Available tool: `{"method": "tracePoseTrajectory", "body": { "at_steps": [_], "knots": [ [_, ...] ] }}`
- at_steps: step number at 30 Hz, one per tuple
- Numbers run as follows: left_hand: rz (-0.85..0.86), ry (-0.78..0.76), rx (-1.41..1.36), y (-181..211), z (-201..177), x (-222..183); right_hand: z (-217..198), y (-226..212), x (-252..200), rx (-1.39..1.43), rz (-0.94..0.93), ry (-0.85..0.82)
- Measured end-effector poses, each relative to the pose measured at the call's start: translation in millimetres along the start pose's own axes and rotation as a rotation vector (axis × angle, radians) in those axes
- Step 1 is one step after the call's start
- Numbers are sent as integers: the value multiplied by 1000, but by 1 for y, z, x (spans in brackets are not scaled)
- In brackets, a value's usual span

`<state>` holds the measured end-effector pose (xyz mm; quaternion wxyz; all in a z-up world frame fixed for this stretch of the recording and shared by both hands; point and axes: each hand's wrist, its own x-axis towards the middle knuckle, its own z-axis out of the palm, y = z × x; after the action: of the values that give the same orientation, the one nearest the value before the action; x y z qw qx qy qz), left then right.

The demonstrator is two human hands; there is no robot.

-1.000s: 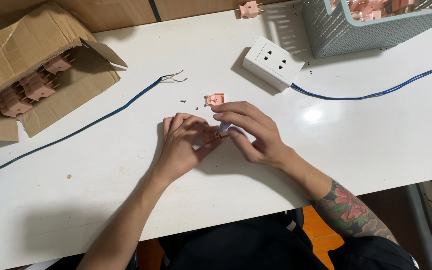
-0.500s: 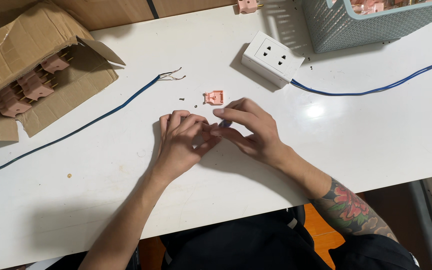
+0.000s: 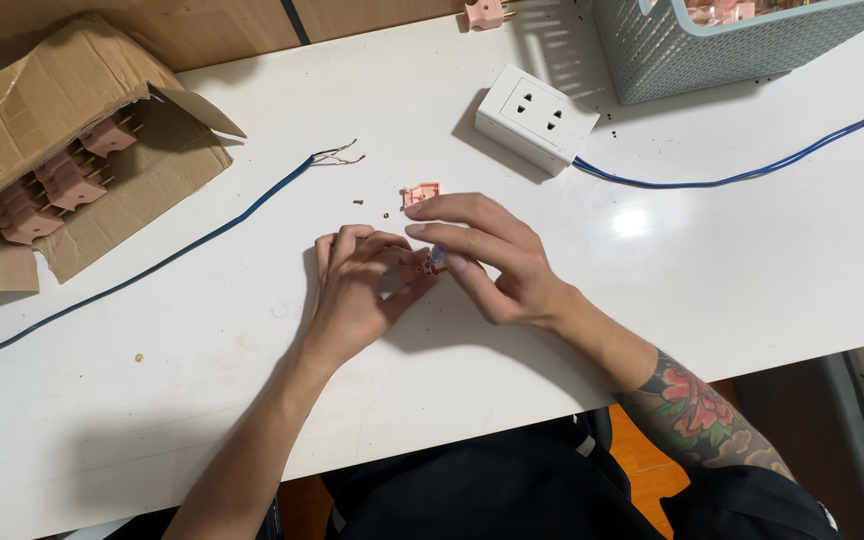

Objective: The person disassembles and reassembles a small plastic power plug on a table, handling small screws and internal metal components with a screwdriver.

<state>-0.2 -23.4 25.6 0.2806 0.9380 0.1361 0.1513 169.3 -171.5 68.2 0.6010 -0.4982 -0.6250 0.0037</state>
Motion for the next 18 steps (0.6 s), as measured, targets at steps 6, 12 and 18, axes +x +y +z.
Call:
{"method": "tracePoseTrajectory", "body": {
  "at_steps": [6, 12, 18],
  "knots": [
    [-10, -9, -17, -2, 4, -1, 8, 33, -31, -90, -26, 57],
    [-21, -11, -23, -6, 6, -2, 6, 10, -13, -60, -31, 39],
    [0, 6, 21, -11, 12, -5, 4, 13, -11, -69, -65, 54]
  ]
}}
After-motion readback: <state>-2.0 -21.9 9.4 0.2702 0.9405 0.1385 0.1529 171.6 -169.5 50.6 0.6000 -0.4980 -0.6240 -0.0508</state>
